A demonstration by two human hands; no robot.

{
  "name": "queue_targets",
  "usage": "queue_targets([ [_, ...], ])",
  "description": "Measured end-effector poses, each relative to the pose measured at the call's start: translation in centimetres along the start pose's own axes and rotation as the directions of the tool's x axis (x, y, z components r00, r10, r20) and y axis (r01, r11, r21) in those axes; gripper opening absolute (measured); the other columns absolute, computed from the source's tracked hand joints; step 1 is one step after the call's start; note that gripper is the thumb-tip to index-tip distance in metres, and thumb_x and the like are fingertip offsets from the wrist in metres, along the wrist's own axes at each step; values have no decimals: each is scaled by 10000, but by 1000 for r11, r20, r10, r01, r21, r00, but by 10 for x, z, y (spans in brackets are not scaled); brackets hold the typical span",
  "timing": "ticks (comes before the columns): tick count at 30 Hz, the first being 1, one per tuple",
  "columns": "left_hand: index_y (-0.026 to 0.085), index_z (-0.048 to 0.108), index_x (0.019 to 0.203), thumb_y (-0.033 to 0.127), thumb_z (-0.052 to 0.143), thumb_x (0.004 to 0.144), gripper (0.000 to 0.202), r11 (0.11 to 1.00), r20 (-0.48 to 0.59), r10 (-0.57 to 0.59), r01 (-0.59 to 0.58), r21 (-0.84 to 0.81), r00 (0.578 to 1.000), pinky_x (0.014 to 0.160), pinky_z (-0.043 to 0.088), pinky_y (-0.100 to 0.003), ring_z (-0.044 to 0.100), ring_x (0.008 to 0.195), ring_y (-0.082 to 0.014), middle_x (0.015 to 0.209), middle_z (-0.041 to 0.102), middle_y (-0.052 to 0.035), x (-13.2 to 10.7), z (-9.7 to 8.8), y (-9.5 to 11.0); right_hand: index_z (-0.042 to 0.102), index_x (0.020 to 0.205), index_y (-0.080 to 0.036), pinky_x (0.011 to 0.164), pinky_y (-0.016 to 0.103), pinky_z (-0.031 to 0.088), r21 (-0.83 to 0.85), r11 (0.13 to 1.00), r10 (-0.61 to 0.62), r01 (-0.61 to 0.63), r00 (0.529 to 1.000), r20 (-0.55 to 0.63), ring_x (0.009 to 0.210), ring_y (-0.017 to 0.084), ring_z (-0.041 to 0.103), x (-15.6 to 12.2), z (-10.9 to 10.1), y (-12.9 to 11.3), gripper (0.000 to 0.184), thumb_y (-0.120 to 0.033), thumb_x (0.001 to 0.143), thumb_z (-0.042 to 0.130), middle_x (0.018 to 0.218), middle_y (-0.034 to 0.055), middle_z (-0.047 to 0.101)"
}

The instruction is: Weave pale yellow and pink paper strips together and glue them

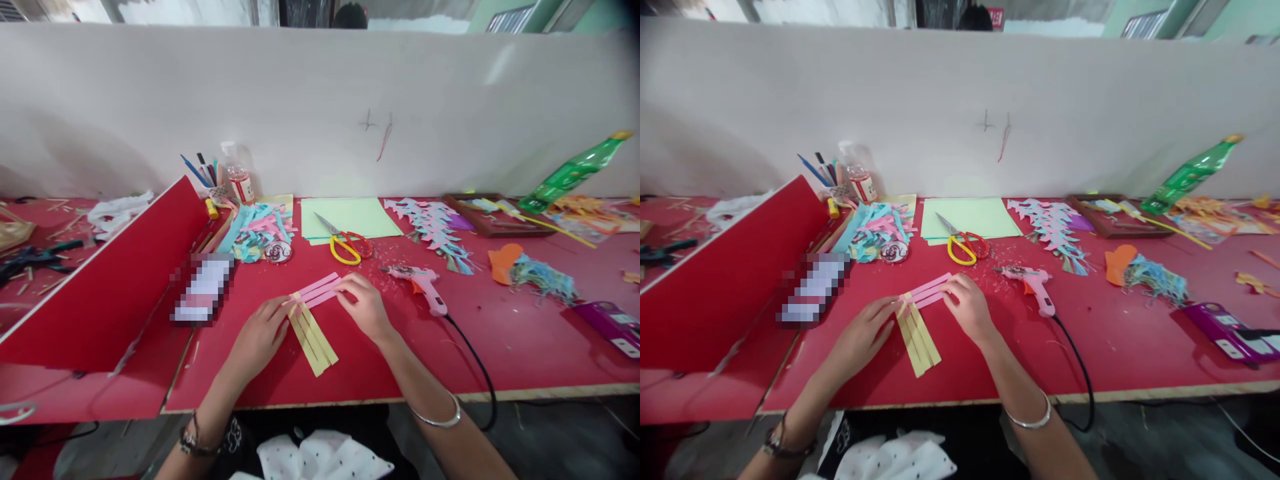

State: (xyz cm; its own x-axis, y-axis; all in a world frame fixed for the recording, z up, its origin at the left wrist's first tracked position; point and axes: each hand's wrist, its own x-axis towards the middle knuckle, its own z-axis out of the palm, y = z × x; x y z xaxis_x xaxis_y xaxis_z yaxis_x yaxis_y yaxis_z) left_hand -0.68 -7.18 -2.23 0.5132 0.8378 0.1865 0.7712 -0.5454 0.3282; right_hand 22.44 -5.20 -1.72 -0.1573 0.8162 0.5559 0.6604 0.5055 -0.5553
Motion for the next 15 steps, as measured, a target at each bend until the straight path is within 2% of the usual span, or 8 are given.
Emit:
queue_targets([
  [5,213,376,1273,289,278,912,382,997,43,38,-40,61,998,977,342,-374,413,1164,-198,1261,464,-77,3,7,0,582,760,-183,723,266,451,24,1000,15,-16,999,28,781,153,558,0,1,0,137,-115,791,468,784,41,574],
  [9,191,413,1256,348,327,895,403,988,66,28,-37,153,997,981,298,-410,434,1116,-223,1194,508,-90,5,10,1,563,746,-183,711,267,449,35,999,25,-26,999,35,777,155,554,-1,2,1,155,-101,789,439,778,41,564],
  [15,213,469,1210,411,330,886,404,981,80,28,-43,189,996,909,322,-390,463,1051,-229,1132,532,-87,13,5,5,548,751,-186,704,260,445,36,999,25,-27,999,37,763,150,544,-2,4,1,150,-100,787,430,779,40,557],
])
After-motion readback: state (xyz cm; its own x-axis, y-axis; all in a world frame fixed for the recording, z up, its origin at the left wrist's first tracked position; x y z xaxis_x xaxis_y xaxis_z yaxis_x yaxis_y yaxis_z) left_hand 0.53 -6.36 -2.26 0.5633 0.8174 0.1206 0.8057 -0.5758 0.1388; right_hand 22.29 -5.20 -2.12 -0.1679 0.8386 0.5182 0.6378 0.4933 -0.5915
